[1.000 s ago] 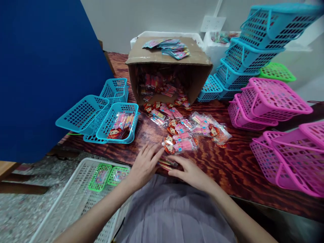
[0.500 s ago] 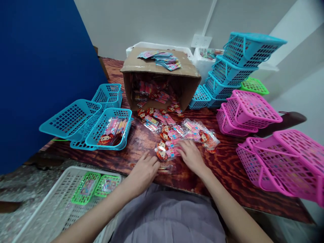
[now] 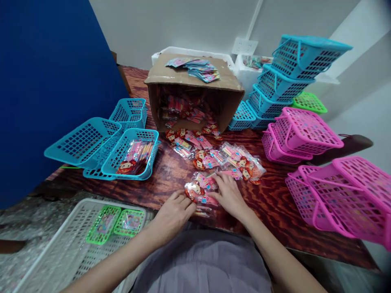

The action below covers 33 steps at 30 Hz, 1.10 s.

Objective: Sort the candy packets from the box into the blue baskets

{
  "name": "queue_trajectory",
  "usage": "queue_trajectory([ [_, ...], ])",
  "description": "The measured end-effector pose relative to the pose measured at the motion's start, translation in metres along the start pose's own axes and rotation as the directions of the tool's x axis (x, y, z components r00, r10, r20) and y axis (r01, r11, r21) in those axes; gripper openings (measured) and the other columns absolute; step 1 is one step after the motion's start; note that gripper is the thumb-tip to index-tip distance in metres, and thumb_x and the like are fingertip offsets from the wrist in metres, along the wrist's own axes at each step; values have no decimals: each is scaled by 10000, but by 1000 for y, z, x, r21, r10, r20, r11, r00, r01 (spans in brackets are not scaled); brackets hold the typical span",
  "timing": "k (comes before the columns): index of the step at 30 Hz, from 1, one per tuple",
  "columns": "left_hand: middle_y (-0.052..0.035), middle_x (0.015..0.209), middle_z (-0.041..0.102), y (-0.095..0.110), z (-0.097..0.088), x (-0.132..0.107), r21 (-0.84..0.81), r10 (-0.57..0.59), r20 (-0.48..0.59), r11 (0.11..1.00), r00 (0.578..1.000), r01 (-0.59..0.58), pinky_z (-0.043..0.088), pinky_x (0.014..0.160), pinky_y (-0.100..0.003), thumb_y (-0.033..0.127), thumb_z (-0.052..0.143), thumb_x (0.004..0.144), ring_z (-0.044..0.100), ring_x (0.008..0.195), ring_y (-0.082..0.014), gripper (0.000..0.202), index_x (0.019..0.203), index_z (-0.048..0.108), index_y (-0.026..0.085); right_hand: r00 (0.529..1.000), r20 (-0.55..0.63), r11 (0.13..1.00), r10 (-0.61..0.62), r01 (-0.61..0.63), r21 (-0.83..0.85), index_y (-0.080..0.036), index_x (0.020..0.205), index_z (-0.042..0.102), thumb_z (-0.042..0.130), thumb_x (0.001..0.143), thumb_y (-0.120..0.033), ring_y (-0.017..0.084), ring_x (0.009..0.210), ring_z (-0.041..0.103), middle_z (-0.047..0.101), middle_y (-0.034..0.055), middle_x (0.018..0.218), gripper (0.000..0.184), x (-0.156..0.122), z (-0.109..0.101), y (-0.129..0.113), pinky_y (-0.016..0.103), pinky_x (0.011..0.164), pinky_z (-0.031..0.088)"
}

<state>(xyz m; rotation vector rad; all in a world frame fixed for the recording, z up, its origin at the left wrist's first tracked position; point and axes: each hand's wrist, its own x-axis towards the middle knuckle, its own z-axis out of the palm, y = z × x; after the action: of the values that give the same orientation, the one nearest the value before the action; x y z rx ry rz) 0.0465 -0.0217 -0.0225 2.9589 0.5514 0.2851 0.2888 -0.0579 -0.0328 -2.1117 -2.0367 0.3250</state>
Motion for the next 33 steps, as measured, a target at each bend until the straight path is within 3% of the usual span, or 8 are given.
queue_trajectory([
  [4, -34, 975, 626, 1, -2, -1, 15, -60, 89, 998, 994, 58, 404, 846, -389, 166, 542, 951, 557, 892, -212, 67, 1006, 568, 195, 998, 59, 999, -38, 39, -27, -194, 1399, 487, 652, 890, -403, 323, 1260, 421, 504, 150, 1388, 575, 8, -3, 1, 459, 1000, 365],
  [8, -30, 987, 618, 3, -5, -3, -9, -59, 104, 998, 993, 61, 371, 855, -388, 168, 553, 951, 546, 918, -214, 60, 1001, 565, 199, 995, 82, 998, -61, 62, -11, -212, 1198, 658, 680, 860, -469, 299, 1094, 494, 602, 117, 1129, 426, 10, -16, 4, 426, 929, 397],
  [14, -25, 929, 605, 3, -3, -1, -11, -84, 69, 996, 994, 85, 352, 814, -383, 140, 527, 953, 529, 853, -211, 70, 967, 557, 202, 988, 61, 985, -141, 134, 105, -258, 1366, 522, 604, 924, -352, 270, 1172, 479, 557, 100, 1315, 459, 24, -7, -7, 414, 959, 388],
  [17, -27, 946, 610, 3, 0, -1, -16, -83, 55, 996, 995, 84, 350, 836, -385, 143, 523, 954, 529, 860, -210, 72, 973, 555, 204, 996, 8, 996, -86, 86, 34, -192, 1236, 593, 656, 863, -233, 280, 1080, 509, 614, 114, 1163, 380, 29, 3, -10, 401, 906, 403],
  [21, -27, 967, 611, 4, 3, -2, -22, -106, 62, 994, 992, 108, 356, 851, -388, 134, 539, 941, 527, 871, -214, 76, 977, 546, 201, 995, -100, 988, 23, -7, 157, -192, 890, 603, 614, 849, -194, 236, 900, 544, 620, 61, 921, 42, 33, -3, 7, 339, 790, 419],
  [26, -28, 995, 606, 7, 4, -4, -60, -132, 71, 989, 989, 136, 362, 886, -388, 127, 528, 943, 529, 909, -212, 86, 991, 538, 197, 983, -155, 916, 101, -31, 400, -218, 726, 503, 577, 880, -328, 203, 781, 554, 567, 23, 805, 203, 11, -14, 14, 314, 710, 444],
  [30, -32, 998, 609, 6, 8, -5, -66, -143, 54, 987, 988, 146, 365, 920, -393, 119, 523, 943, 536, 922, -210, 104, 1008, 551, 195, 995, -98, 956, 14, 15, 294, -221, 790, 579, 593, 813, -186, 283, 1067, 561, 625, 93, 1104, 45, -24, 5, -10, 406, 910, 461],
  [33, -48, 1053, 624, 6, 9, -6, -54, -132, 49, 989, 990, 135, 372, 917, -390, 88, 527, 928, 552, 954, -211, 181, 1073, 566, 189, 989, -137, 980, 53, -25, 197, -242, 1064, 609, 575, 775, -110, 316, 1143, 544, 594, 117, 1205, 319, -37, 19, -22, 449, 950, 457],
])
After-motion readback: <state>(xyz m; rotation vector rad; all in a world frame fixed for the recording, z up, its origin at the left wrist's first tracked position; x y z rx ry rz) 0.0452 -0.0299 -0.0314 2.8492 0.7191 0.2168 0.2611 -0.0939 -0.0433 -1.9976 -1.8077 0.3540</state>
